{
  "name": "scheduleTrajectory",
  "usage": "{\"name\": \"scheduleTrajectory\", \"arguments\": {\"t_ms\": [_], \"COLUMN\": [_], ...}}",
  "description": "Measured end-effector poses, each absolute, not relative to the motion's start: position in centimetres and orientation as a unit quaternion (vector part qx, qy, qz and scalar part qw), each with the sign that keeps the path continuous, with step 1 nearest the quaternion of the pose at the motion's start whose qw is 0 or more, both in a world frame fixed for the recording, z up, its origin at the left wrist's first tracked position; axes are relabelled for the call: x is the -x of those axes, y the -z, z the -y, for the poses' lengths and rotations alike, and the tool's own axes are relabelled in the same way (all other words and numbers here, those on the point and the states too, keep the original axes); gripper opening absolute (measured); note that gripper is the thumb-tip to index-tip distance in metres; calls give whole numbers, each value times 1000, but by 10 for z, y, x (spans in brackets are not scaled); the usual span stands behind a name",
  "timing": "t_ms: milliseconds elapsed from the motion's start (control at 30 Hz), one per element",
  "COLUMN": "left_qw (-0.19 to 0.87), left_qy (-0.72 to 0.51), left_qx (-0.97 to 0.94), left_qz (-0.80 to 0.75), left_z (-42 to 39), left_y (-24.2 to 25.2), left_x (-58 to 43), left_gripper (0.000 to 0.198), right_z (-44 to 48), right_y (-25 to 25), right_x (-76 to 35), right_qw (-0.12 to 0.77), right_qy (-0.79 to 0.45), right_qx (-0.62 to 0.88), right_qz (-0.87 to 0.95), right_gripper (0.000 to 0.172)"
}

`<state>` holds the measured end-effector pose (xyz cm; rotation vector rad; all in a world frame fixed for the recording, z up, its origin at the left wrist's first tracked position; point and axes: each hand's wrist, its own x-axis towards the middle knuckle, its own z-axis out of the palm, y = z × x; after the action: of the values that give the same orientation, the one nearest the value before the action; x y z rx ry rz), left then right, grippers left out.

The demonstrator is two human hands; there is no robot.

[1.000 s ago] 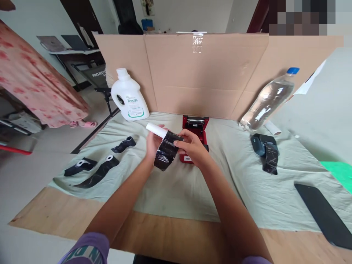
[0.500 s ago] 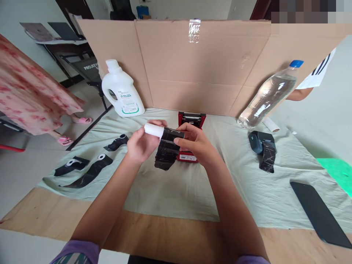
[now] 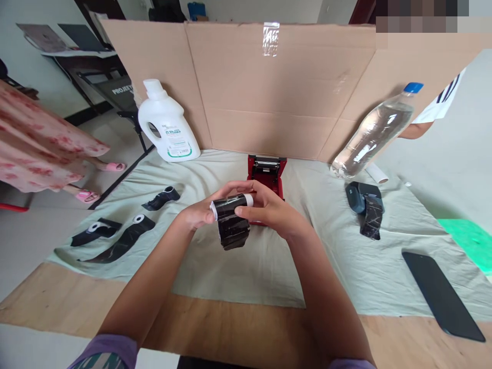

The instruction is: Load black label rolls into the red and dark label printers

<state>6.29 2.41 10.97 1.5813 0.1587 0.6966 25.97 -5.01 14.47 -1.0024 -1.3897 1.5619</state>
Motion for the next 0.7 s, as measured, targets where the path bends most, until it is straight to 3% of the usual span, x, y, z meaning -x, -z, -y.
{"name": "scheduleTrajectory", "arguments": {"t_ms": [100, 267, 700], "left_qw": [561, 460, 558], "left_qy": [-292, -316, -332], "left_qx": [-770, -825, -751], "left_qz": [-81, -87, -122], "left_z": [-26, -20, -16], "left_y": [-122, -135, -123], "left_x": [-55, -51, -62], "left_gripper": [69, 64, 62], "right_z": [54, 57, 53], "right_y": [-149, -156, -160], "right_x": [-258, -260, -281], "right_qw": [397, 355, 351], "right_qy": [-617, -635, -587], "right_qx": [408, 398, 389], "right_qz": [544, 559, 617], "right_gripper": [55, 63, 36]}}
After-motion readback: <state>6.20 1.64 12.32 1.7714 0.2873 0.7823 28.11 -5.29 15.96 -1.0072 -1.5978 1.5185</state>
